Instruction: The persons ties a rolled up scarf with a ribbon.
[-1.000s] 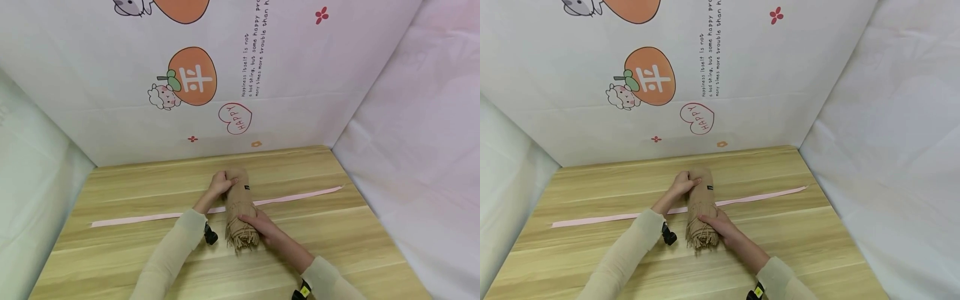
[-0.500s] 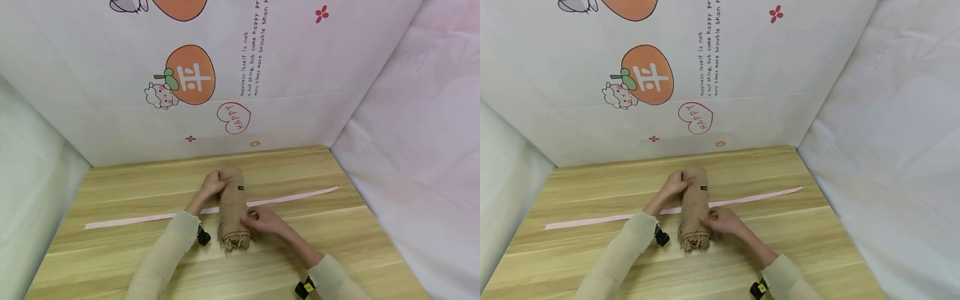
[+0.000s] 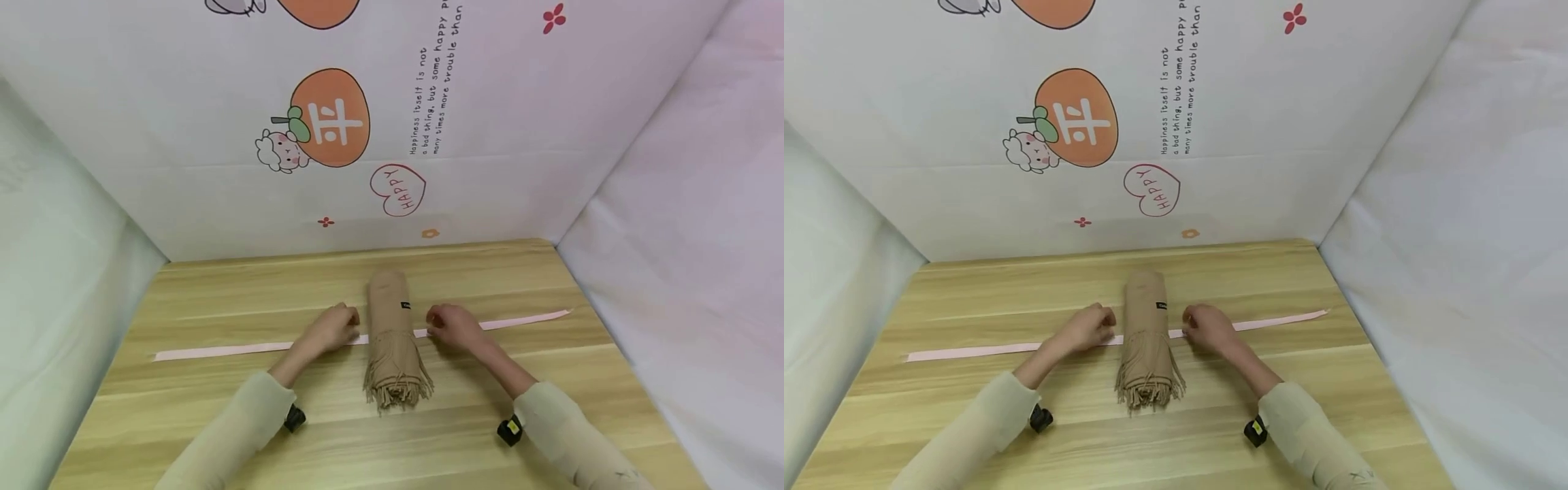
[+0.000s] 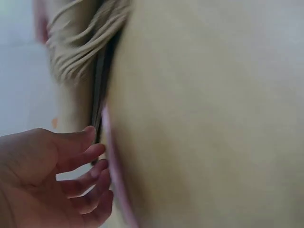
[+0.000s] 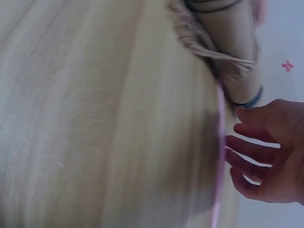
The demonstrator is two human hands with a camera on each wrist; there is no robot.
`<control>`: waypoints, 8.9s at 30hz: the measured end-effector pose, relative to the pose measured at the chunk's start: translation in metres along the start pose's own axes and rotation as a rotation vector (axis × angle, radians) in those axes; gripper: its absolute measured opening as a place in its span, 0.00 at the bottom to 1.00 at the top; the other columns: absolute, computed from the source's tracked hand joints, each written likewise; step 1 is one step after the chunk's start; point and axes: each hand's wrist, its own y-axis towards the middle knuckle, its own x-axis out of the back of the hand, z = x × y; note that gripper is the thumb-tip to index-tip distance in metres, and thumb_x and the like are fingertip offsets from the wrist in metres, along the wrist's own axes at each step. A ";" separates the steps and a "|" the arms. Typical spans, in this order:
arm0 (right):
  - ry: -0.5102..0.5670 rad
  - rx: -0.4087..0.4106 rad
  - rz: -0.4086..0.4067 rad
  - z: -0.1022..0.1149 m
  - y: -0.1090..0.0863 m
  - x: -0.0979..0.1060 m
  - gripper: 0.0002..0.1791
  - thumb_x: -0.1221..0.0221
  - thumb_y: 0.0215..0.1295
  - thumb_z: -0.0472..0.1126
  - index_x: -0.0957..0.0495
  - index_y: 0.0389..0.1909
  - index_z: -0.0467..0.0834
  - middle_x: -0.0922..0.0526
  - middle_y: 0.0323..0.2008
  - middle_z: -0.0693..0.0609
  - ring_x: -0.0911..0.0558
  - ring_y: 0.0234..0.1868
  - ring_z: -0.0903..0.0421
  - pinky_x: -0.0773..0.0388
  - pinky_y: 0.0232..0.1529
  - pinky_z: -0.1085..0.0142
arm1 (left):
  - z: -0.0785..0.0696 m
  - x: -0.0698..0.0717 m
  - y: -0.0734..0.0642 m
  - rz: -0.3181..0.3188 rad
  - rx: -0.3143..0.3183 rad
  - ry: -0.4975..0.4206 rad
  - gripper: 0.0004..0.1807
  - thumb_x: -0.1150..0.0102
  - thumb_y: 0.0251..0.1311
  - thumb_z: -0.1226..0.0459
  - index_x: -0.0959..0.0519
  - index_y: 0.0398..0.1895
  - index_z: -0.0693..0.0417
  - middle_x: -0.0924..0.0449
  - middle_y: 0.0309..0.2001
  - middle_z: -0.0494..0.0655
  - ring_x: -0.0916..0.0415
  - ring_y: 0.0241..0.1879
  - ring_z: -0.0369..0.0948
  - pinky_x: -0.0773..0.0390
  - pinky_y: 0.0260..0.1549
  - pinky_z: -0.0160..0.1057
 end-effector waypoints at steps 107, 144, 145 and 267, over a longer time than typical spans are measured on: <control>1.210 -0.260 -0.393 0.055 0.028 -0.016 0.13 0.39 0.65 0.26 0.22 0.47 0.21 0.14 0.43 0.38 0.17 0.32 0.65 0.17 0.36 0.74 | -0.047 -0.027 0.010 -0.461 0.073 -1.193 0.21 0.50 0.64 0.81 0.27 0.60 0.75 0.22 0.53 0.74 0.18 0.51 0.61 0.15 0.45 0.36; 0.761 -0.076 -0.317 0.063 0.034 -0.020 0.04 0.34 0.63 0.33 0.13 0.36 0.38 0.12 0.35 0.42 0.19 0.33 0.61 0.24 0.33 0.73 | -0.049 -0.030 0.024 -0.424 0.200 -1.113 0.11 0.40 0.64 0.72 0.18 0.46 0.73 0.14 0.43 0.62 0.20 0.32 0.31 0.19 0.32 0.29; 0.761 -0.074 -0.317 0.063 0.034 -0.020 0.03 0.34 0.63 0.33 0.13 0.36 0.38 0.12 0.35 0.42 0.19 0.33 0.61 0.23 0.33 0.73 | -0.048 -0.030 0.025 -0.418 0.198 -1.114 0.11 0.40 0.64 0.72 0.18 0.46 0.73 0.14 0.42 0.62 0.20 0.32 0.31 0.19 0.32 0.29; 1.488 -0.441 0.049 0.018 -0.034 -0.024 0.12 0.50 0.77 0.38 0.24 0.44 0.33 0.25 0.23 0.55 0.37 0.15 0.69 0.43 0.14 0.78 | -0.012 -0.019 -0.051 0.004 0.272 -1.039 0.19 0.57 0.77 0.62 0.26 0.45 0.75 0.27 0.21 0.42 0.35 0.15 0.30 0.36 0.16 0.26</control>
